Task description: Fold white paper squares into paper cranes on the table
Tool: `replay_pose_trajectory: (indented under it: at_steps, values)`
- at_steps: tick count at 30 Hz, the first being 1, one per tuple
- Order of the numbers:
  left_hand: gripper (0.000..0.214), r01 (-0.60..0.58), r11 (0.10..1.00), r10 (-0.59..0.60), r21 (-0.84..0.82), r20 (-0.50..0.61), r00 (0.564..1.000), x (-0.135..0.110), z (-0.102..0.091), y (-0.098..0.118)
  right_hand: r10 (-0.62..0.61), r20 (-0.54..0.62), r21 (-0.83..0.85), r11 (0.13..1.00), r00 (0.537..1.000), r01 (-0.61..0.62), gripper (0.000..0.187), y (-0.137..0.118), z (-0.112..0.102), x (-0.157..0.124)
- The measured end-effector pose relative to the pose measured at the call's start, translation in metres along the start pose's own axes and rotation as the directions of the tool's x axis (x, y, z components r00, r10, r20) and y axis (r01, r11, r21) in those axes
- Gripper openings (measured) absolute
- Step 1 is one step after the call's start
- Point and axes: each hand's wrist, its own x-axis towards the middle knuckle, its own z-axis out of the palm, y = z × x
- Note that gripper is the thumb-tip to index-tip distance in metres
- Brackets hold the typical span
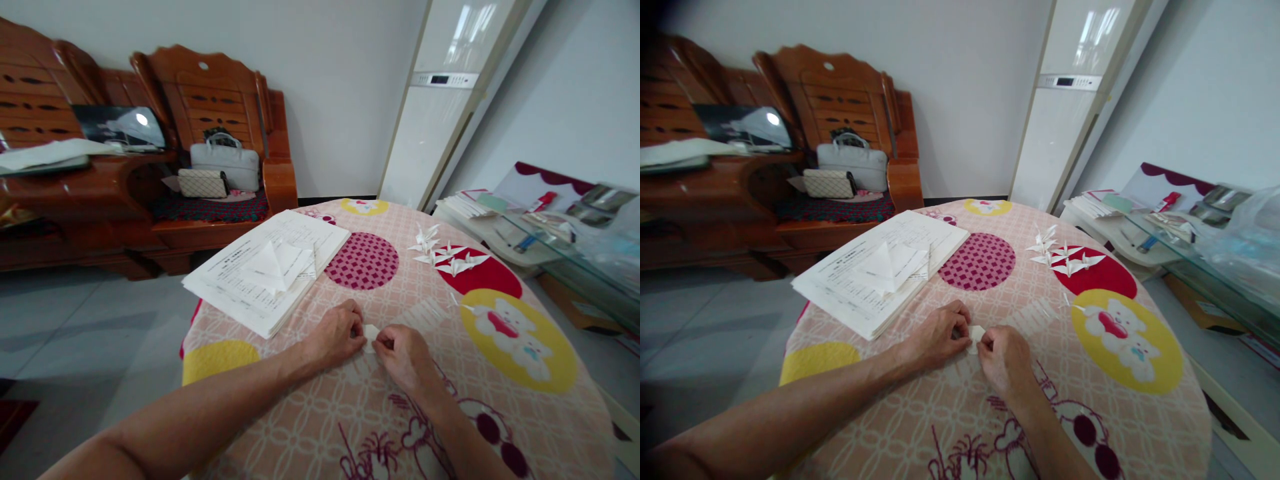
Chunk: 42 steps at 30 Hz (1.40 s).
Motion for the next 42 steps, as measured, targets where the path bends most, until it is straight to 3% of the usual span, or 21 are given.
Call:
replay_pose_trajectory:
  at_steps: [18, 42]
  values:
    - [0.008, 0.034, 0.999, -0.036, 0.04, 0.04, 0.999, 0.005, -0.001, -0.001, 0.096, 0.085, -0.024, 0.995, 0.992, -0.095, 0.016, -0.004, -0.004, 0.006]
    - [0.008, 0.052, 0.998, -0.053, 0.026, 0.029, 0.998, 0.009, -0.001, -0.003, 0.151, 0.042, 0.028, 0.988, 0.988, -0.152, 0.013, -0.004, -0.001, 0.011]
